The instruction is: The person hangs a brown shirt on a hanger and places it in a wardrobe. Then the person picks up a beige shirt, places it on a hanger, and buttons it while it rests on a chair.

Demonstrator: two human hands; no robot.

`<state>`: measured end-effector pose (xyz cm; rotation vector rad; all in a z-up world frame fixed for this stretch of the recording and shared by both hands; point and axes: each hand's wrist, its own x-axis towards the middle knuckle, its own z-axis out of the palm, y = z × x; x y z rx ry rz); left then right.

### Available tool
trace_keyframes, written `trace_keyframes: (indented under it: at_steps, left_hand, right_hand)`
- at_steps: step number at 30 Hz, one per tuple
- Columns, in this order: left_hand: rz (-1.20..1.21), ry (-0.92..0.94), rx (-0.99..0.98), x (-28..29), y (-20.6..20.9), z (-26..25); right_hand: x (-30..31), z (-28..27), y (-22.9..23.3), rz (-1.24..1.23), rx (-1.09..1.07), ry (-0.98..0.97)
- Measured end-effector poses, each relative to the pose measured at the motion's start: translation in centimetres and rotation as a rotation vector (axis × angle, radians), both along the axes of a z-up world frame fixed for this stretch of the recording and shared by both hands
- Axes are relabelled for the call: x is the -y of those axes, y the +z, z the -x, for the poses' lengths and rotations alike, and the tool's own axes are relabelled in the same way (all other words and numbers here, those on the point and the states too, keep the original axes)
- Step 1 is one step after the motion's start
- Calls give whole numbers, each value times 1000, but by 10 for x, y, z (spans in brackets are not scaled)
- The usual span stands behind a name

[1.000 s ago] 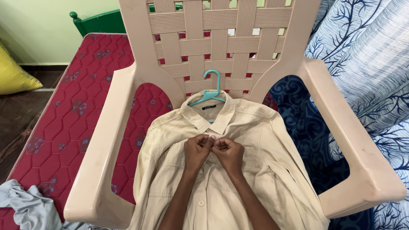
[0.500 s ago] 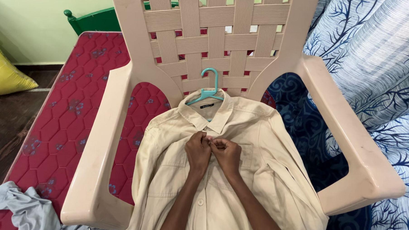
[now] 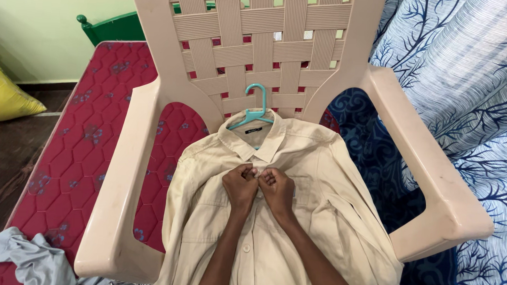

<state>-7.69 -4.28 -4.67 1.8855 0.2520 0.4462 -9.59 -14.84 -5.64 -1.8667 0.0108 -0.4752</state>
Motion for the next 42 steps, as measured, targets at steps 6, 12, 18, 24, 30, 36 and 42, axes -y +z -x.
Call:
trace_keyframes:
  at_steps: [6,12,18,24,30,36,42]
  left_hand:
    - [544,-141,-99,-9,-36,-15]
    - [876,-332,49,-12,-74,-28]
    - [830,-489,86,-24,-65,-28]
    - [6,-215,100,-31,-32,-6]
    - [-170,-164,16,-37,1,34]
    - [-678,-35,213,-22,7,68]
    - [-744,-33,72,-20,13,67]
  right_hand:
    - [-1,13,14,375,284,26]
    - [0,1,-6,5,188,85]
    - [27,-24,-22,-749,-440,425]
    - [31,-19,-14,-274,-40,48]
    - [8,7,9,607,-312,79]
    - [7,12,22,811,-248,30]
    - [4,8,-2,775,-188,9]
